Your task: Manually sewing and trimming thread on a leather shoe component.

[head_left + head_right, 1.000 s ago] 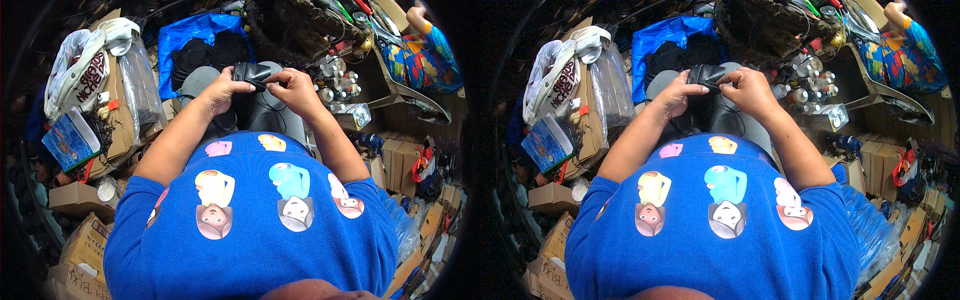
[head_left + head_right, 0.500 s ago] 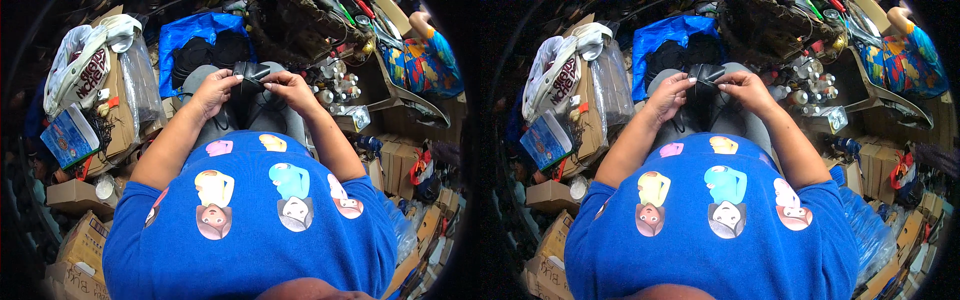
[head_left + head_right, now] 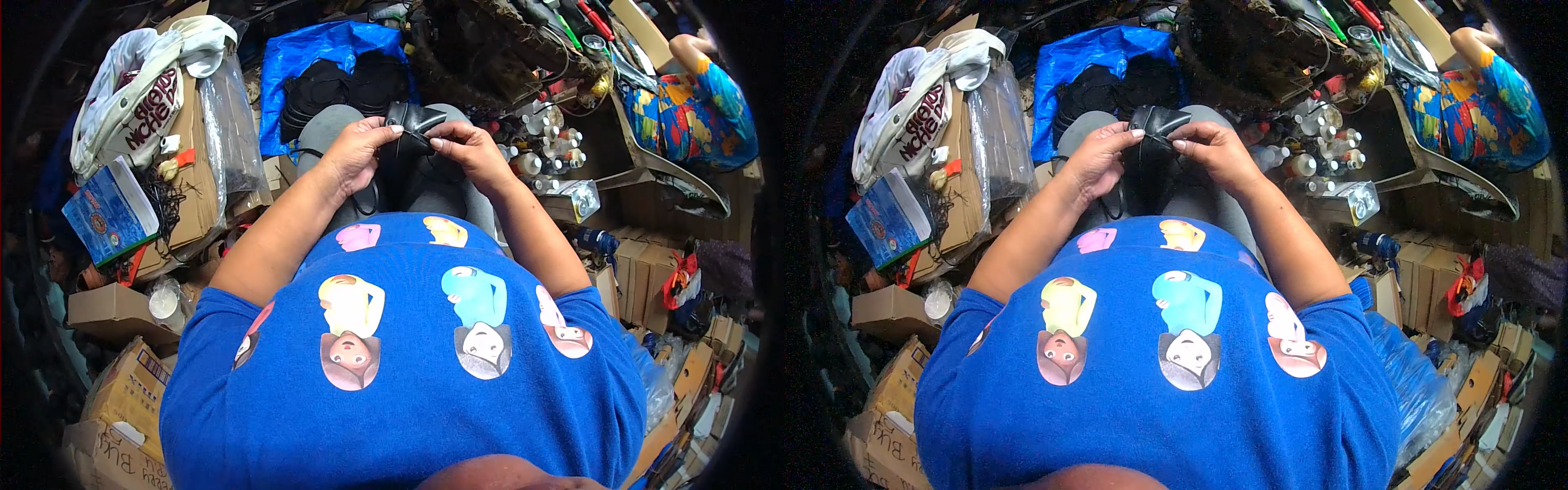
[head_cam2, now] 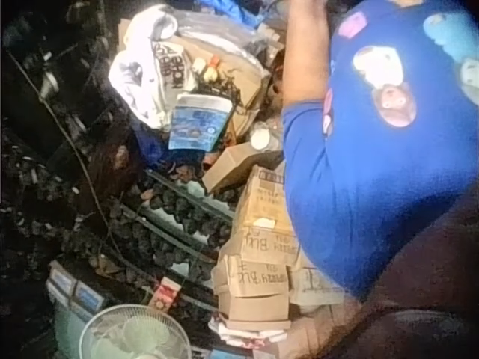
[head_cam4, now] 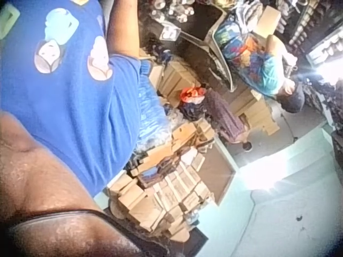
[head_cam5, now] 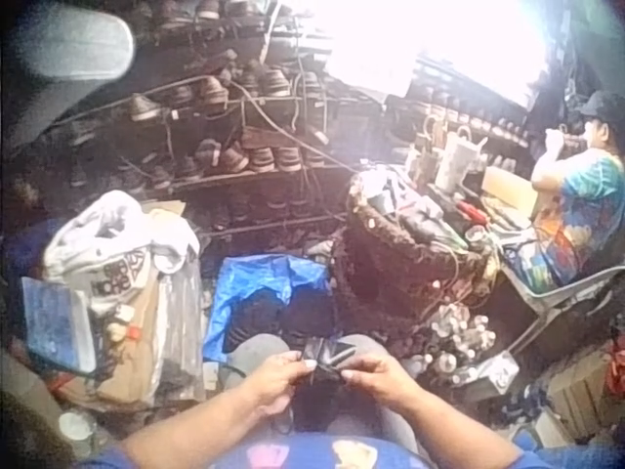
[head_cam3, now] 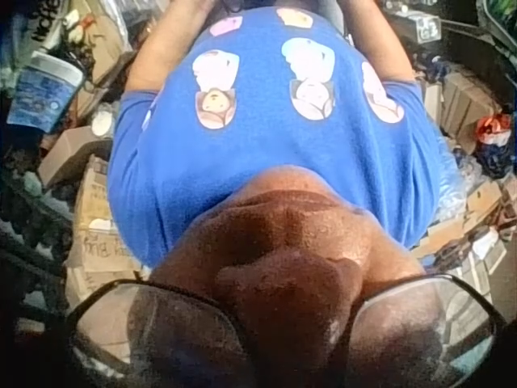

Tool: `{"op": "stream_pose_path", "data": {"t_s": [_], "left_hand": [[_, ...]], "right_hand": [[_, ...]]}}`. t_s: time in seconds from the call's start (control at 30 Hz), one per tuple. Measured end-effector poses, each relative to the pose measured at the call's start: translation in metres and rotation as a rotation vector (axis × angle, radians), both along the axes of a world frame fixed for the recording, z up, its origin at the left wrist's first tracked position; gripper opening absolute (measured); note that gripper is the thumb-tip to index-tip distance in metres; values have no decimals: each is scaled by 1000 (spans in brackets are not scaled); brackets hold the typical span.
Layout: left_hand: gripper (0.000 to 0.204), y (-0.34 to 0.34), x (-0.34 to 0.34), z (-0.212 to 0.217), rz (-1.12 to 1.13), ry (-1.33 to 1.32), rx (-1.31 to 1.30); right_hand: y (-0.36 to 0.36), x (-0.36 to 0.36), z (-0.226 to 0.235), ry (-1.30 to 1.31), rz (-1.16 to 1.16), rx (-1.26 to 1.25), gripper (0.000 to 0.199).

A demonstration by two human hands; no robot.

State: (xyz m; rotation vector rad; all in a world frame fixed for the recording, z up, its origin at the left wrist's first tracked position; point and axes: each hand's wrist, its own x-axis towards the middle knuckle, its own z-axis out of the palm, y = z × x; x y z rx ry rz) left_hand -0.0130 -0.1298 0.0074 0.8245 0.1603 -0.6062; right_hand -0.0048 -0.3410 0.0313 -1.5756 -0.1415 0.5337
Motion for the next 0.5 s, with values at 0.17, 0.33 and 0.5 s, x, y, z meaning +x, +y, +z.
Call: {"op": "stream_pose_path", "data": {"t_s": [0.17,0.33,0.5], "left_hand": [[17,-2,0,-8,24,32,-81],[17,-5,-2,-7,5,54,-112],[17,-6,-1,-5,-27,18,-41]], "right_hand": [[0,-1,-11,14,-28,66,19],[4,-4,-11,2,-56,101,18],[9,-3,-4,96,-101,72,17]]}}
